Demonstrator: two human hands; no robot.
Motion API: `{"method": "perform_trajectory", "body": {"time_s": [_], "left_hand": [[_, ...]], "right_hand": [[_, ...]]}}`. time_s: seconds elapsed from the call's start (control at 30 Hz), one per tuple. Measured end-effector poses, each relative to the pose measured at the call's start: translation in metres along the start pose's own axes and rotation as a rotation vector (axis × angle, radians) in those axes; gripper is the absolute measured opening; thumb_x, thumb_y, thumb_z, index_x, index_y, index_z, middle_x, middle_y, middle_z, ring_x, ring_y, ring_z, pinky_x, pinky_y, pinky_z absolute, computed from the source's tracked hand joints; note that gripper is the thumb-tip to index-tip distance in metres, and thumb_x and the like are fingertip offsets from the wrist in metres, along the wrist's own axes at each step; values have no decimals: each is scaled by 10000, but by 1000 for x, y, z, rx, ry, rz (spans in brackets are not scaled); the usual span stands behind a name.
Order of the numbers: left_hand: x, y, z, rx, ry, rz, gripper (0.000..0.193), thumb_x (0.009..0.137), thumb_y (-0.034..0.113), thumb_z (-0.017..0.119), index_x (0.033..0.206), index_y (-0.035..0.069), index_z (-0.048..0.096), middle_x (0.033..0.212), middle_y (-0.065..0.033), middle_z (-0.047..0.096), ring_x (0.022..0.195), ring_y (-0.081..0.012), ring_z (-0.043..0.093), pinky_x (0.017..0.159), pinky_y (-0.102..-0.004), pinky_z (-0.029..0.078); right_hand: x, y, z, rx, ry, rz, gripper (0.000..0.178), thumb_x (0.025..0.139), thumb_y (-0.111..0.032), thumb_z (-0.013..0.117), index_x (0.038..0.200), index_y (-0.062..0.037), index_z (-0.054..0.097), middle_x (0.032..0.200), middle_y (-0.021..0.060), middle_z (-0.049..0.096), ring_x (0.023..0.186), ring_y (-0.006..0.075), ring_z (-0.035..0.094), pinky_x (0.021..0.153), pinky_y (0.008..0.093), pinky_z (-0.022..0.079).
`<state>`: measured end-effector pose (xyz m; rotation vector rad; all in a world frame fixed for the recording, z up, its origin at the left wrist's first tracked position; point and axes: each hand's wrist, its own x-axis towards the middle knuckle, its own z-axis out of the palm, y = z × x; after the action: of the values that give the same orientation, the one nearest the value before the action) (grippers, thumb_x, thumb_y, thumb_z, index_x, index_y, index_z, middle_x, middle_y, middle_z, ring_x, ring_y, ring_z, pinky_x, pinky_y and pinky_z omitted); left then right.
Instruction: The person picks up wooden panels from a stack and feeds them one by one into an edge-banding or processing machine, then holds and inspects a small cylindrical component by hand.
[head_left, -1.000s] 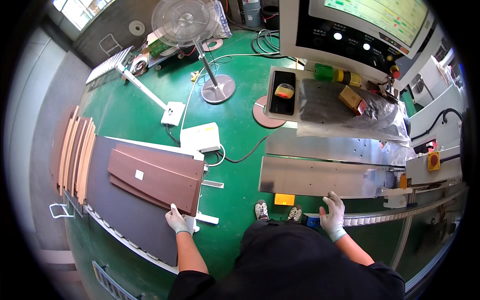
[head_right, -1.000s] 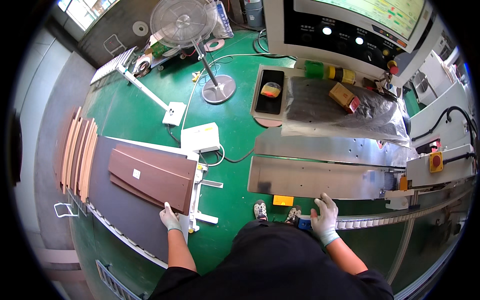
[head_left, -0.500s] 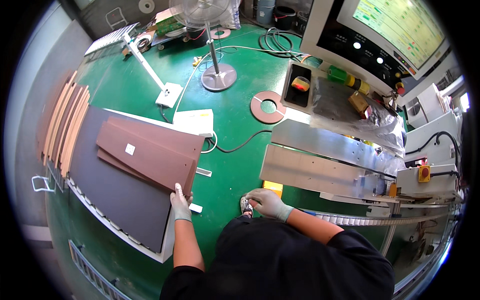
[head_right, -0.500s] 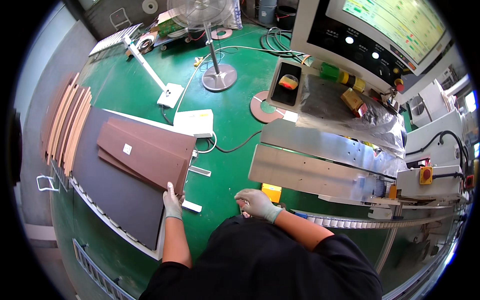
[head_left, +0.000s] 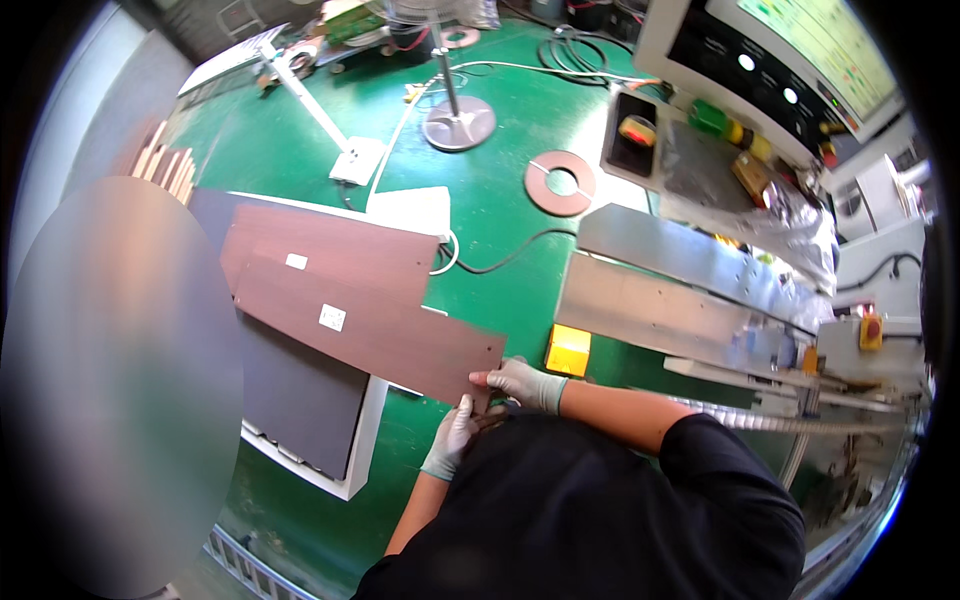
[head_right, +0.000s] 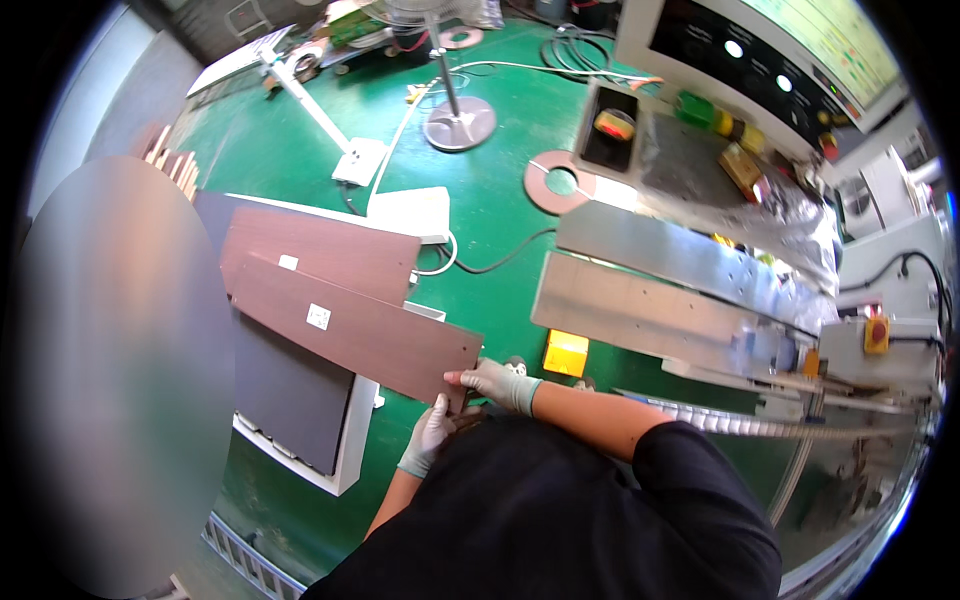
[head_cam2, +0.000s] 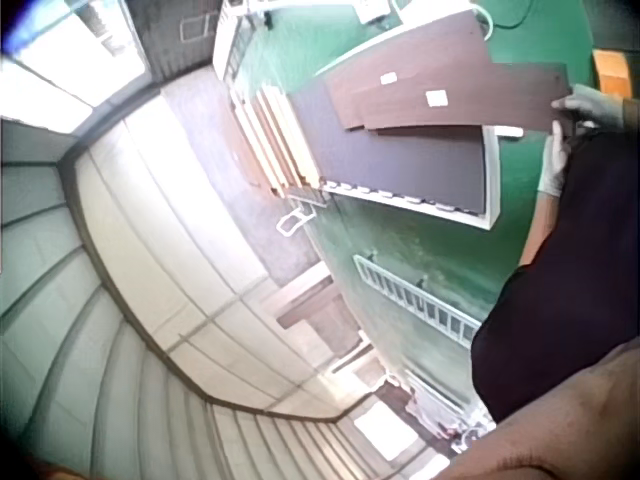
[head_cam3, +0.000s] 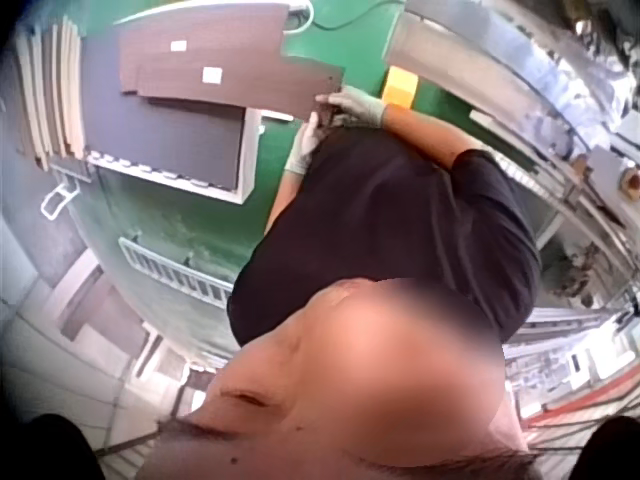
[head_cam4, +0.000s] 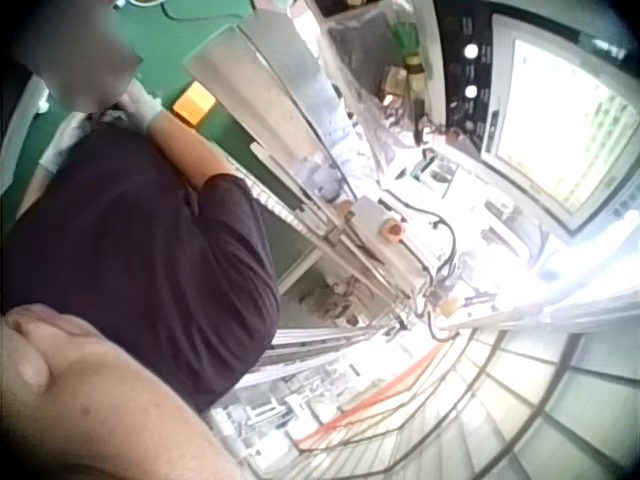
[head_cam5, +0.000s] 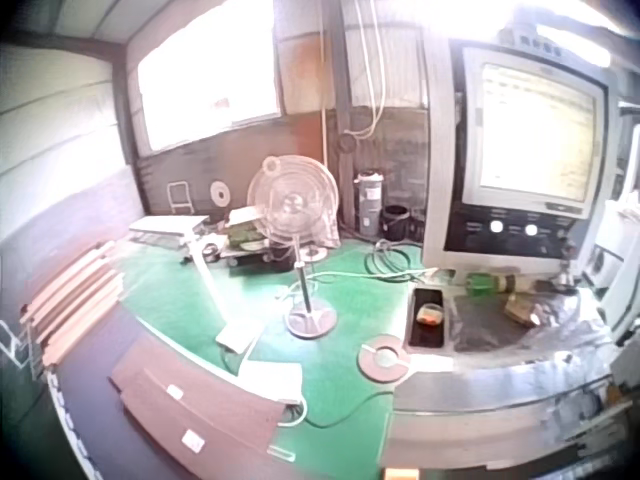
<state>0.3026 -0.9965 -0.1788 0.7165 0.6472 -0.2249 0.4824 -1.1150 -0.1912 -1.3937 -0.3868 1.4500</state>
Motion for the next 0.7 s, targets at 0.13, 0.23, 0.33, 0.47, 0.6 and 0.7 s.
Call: {"method": "perform_trajectory", "body": {"time_s": [0.13,0.23,0.33,0.47,0.6,0.7], "left_hand": [[19,31,13,-102,-34,159,733,1046,528,553,1545,14,399,1510,-185,501,1372,-331,520,1159,-509,417],[29,95,-15,-204,214,397,675,1030,517,569,1524,77,438,1485,-124,530,1361,-325,511,1126,-539,416],[49,137,-76,-463,274,448,537,1042,450,548,1431,80,557,1435,-113,598,1329,-312,548,1125,-526,434],[89,162,-78,-362,280,388,620,1029,489,524,1473,56,516,1461,-145,583,1341,-335,538,1115,-535,443],[130,157,-40,-185,113,328,520,1084,355,504,1428,-34,524,1399,-151,607,1261,-286,582,1112,-435,456],[156,129,-11,-200,7,267,501,1093,294,506,1438,-69,489,1426,-179,572,1290,-278,556,1109,-414,455]], "right_hand": [[-38,-13,-18,326,124,-73,548,965,-249,723,1398,39,549,1324,118,655,1190,201,621,1038,350,487],[-94,-19,-36,317,237,-138,522,943,-245,743,1344,56,600,1292,108,676,1174,187,627,1038,322,479],[-152,-10,-73,278,316,-169,560,935,-218,739,1387,68,572,1321,112,667,1206,175,607,1070,326,458],[-246,18,-107,502,651,-227,534,980,-257,719,1381,62,569,1293,132,674,1130,185,661,984,332,531],[-278,55,-132,635,1261,-280,248,1006,-316,692,1050,-73,673,854,-4,663,734,96,584,643,240,469],[-294,102,-159,1322,1410,-504,112,1001,-243,640,972,-149,694,916,11,746,846,180,697,767,368,567]]}}
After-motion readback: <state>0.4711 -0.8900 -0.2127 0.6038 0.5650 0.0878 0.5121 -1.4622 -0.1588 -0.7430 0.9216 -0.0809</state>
